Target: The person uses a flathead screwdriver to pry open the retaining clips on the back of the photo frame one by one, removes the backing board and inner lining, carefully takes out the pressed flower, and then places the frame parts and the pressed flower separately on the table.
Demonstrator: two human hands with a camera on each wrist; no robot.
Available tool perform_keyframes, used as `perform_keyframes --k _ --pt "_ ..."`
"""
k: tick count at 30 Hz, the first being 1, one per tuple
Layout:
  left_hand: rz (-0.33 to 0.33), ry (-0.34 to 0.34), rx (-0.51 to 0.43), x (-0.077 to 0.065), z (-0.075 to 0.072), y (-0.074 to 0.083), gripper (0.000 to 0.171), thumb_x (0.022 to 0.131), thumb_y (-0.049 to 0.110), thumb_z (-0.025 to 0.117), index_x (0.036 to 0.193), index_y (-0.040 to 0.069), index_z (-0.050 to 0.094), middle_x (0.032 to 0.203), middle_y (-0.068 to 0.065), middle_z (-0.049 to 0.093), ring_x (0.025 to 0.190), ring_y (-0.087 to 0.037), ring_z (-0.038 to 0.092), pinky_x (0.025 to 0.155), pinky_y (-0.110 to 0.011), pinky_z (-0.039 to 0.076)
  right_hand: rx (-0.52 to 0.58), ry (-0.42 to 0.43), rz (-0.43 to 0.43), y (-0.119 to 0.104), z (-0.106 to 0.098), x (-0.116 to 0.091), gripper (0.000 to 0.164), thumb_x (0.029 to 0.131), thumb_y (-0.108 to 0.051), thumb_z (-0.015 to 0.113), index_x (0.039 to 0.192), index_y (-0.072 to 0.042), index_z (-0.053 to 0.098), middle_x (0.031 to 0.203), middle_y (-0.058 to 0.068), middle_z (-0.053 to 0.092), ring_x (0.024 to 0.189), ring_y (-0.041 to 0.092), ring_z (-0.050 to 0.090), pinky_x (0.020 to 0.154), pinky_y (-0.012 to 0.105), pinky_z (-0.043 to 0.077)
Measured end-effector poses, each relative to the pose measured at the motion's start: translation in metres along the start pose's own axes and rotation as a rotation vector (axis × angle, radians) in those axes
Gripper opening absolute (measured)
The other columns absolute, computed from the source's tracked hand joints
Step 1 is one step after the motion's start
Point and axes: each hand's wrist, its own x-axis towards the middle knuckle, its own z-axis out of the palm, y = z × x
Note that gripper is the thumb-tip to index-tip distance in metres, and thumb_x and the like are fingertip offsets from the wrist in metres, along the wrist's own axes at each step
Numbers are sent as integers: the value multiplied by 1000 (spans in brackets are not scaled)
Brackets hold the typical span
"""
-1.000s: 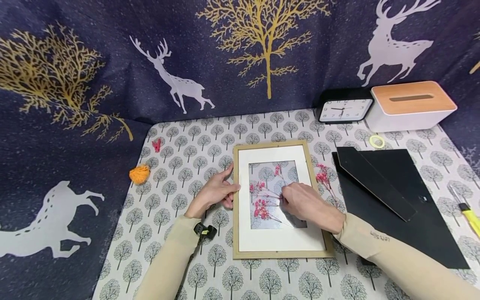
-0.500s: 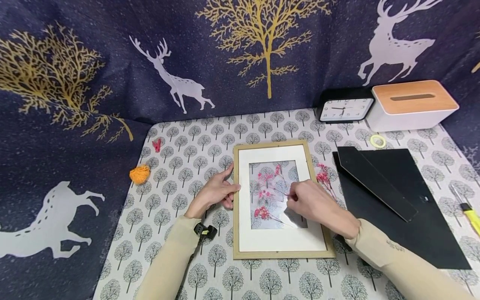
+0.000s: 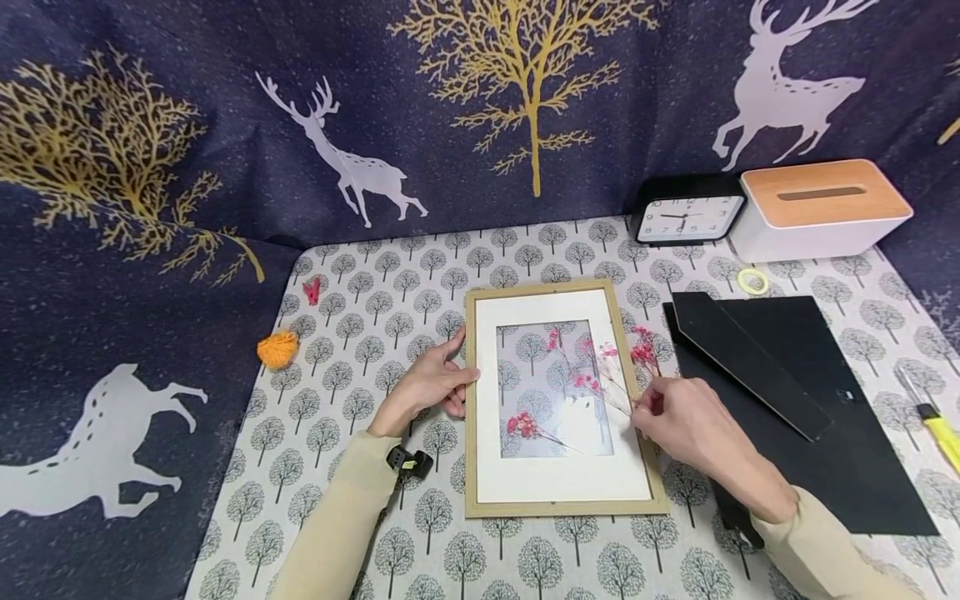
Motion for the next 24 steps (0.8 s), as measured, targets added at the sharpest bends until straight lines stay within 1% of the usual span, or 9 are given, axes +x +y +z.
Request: perform_keyframes --k 3,4,5,10,13,17,21,24 --pt "5 -3 1 -1 0 1 95 105 18 73 175 37 12 74 -9 67 50 -16 66 51 -29 67 9 14 34 11 -2 -6 12 88 -14 70 77 -14 68 68 -4 61 62 13 51 52 23 35" --pt "2 -2 12 -7 2 6 94 106 16 71 175 36 10 74 -8 67 50 -15 65 51 -27 67 11 18 47 14 -3 -7 13 89 -15 71 76 -14 68 68 -5 61 63 13 51 52 23 35" --pt "1 -2 12 -7 2 7 94 106 16 71 175 36 10 74 -8 67 50 -14 65 51 -27 67 15 23 58 17 -3 -8 14 89 -15 71 75 -14 68 67 -5 62 63 13 51 51 23 34" --pt "4 -5 15 -7 1 7 94 107 16 70 175 35 9 73 -8 66 50 -15 65 51 -27 67 14 53 105 30 -5 -13 16 87 -15 73 72 -15 69 65 -6 62 63 13 51 51 24 35" --pt "5 1 24 -6 1 5 94 107 16 70 175 34 8 74 -8 67 50 -15 66 52 -28 68 2 64 136 35 -6 -14 16 85 -15 72 70 -16 68 64 -6 61 63 14 51 52 25 35" --pt "9 4 21 -6 1 5 95 106 16 71 175 34 9 74 -8 67 50 -15 66 54 -29 69 -13 57 173 39 -8 -15 21 86 -17 71 66 -17 65 61 -7 56 63 15 50 53 26 35" --pt "10 1 9 -6 1 5 95 106 17 72 175 36 10 73 -8 67 50 -15 66 53 -28 68 -24 53 185 43 -9 -14 26 88 -19 71 63 -17 63 59 -7 53 63 15 50 53 26 35" --pt "15 3 14 -6 1 4 94 106 17 72 175 35 10 73 -8 66 50 -14 66 52 -28 67 -27 50 188 45 -10 -13 28 89 -22 72 63 -17 63 58 -7 53 62 16 50 53 27 35"
